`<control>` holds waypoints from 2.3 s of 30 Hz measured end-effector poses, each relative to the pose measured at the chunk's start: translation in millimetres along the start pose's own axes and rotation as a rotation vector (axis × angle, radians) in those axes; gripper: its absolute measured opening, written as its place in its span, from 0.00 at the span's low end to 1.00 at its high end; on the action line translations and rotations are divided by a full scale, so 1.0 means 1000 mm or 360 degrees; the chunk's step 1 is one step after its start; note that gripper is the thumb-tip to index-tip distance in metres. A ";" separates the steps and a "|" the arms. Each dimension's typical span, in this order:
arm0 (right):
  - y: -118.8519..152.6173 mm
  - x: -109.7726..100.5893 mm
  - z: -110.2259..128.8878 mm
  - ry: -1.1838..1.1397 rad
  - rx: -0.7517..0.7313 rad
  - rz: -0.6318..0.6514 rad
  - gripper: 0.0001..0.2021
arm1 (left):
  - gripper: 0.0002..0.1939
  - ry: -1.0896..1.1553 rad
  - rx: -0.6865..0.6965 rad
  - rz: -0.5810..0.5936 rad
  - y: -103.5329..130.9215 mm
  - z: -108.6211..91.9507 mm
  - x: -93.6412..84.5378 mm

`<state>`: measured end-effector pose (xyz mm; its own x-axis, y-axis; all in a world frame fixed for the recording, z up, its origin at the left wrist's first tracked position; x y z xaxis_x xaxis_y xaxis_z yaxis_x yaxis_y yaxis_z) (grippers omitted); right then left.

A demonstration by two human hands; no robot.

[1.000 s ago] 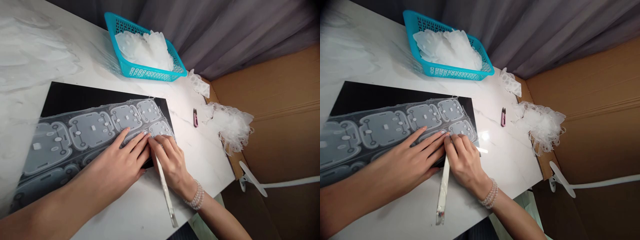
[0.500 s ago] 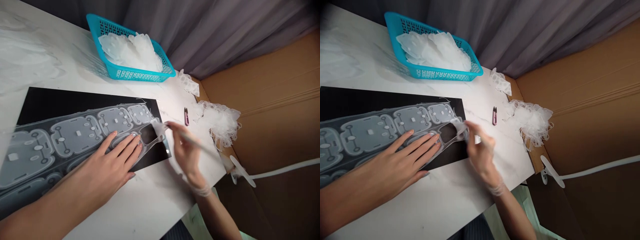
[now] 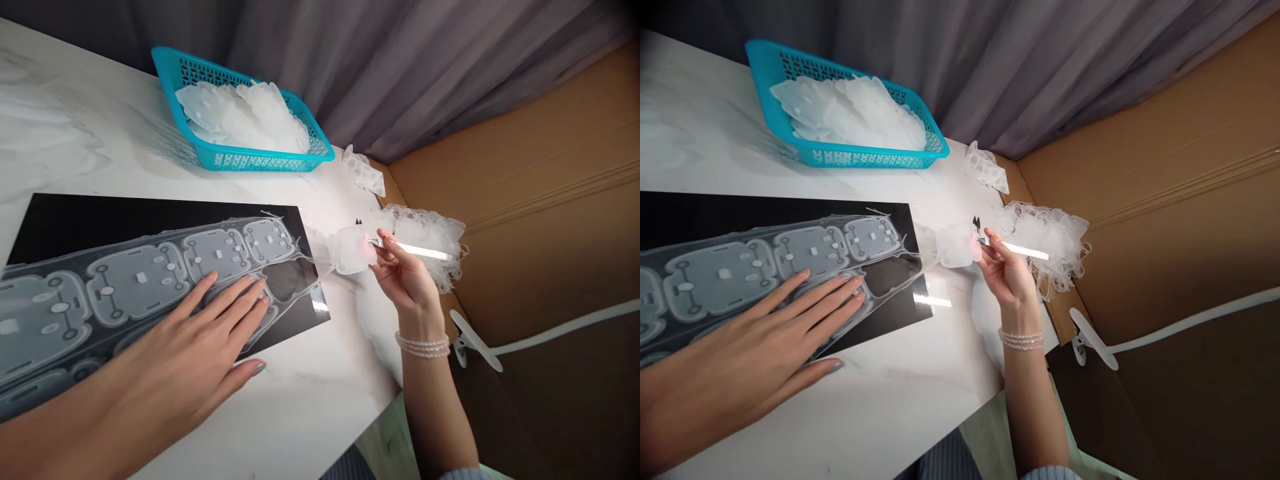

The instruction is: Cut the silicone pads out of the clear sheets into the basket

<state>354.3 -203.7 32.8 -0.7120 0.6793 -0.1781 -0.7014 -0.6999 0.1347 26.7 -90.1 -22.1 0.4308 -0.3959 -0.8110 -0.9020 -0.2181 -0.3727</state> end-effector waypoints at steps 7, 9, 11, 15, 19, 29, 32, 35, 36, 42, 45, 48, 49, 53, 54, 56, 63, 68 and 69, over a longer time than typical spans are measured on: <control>0.084 0.086 0.055 0.0364 -0.0543 0.0422 0.07 | 0.32 0.2106 -0.1524 -0.0130 -0.042 -0.007 -0.031; 0.103 0.101 0.063 0.0640 -0.0765 0.0849 0.08 | 0.37 0.2769 -0.1777 -0.0013 -0.050 -0.005 -0.029; 0.108 0.106 0.065 0.0813 -0.0905 0.1100 0.10 | 0.34 0.3012 -0.1806 0.0058 -0.054 -0.004 -0.026; 0.082 0.099 0.055 0.0753 -0.0625 0.0466 0.11 | 0.19 0.2825 -0.1767 -0.0065 -0.051 -0.004 -0.022; 0.057 0.102 0.040 0.0845 -0.0242 0.0455 0.20 | 0.19 0.2483 -0.1793 -0.0009 -0.051 -0.009 -0.024; 0.065 0.128 0.023 0.0279 -0.0066 0.0622 0.24 | 0.20 0.2235 -0.1746 -0.0116 -0.054 -0.014 -0.019; 0.066 0.125 0.017 0.0378 -0.0183 0.0520 0.23 | 0.18 0.2234 -0.1764 -0.0199 -0.052 -0.014 -0.016; 0.069 0.124 0.014 0.0488 -0.0328 0.0431 0.22 | 0.16 0.2297 -0.1715 -0.0292 -0.050 -0.016 -0.015; 0.070 0.124 0.014 0.0513 -0.0373 0.0404 0.22 | 0.16 0.2322 -0.1699 -0.0324 -0.050 -0.017 -0.015; 0.064 0.117 0.013 0.0522 -0.0394 0.0259 0.21 | 0.17 0.2276 -0.1821 -0.0560 -0.050 -0.017 -0.018; 0.050 0.108 0.009 0.0471 -0.0338 0.0165 0.19 | 0.15 0.2283 -0.1867 -0.0566 -0.050 -0.015 -0.020; 0.039 0.099 0.006 0.0652 -0.0335 0.0113 0.18 | 0.15 0.2352 -0.1912 -0.0558 -0.050 -0.013 -0.021; 0.038 0.097 0.007 0.0754 -0.0391 0.0043 0.18 | 0.15 0.2389 -0.1902 -0.0552 -0.049 -0.013 -0.021; 0.057 0.102 0.020 0.0815 -0.0677 -0.0030 0.20 | 0.13 0.2541 -0.1691 -0.0521 -0.049 -0.012 -0.022; 0.064 0.105 0.024 0.0757 -0.0686 0.0109 0.21 | 0.12 0.2590 -0.1606 -0.0515 -0.049 -0.012 -0.022; 0.077 0.112 0.029 0.0618 -0.0676 0.0385 0.22 | 0.10 0.2691 -0.1457 -0.0497 -0.049 -0.013 -0.022; 0.093 0.117 0.040 0.0312 -0.0663 0.0416 0.26 | 0.09 0.2767 -0.1215 -0.0368 -0.047 -0.014 -0.028; 0.095 0.114 0.041 0.0289 -0.0762 0.0397 0.25 | 0.10 0.3004 -0.1139 -0.0323 -0.049 -0.018 -0.032; 0.095 0.114 0.041 0.0288 -0.0778 0.0400 0.25 | 0.10 0.3073 -0.1146 -0.0318 -0.049 -0.018 -0.031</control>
<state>204.9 -184.1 65.2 -0.8075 0.4607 -0.3684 -0.3842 -0.8846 -0.2642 57.9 -83.3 29.9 0.4024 -0.4437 0.8007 -0.8855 -0.4107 0.2174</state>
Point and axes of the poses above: each hand's wrist, its own y-axis away from the middle knuckle, its own x-axis out of the palm, z = x × y, the point moved 1 cm from there along -y, towards the middle knuckle, and after that the axes turned 9 degrees about y, right-handed, at the moved point
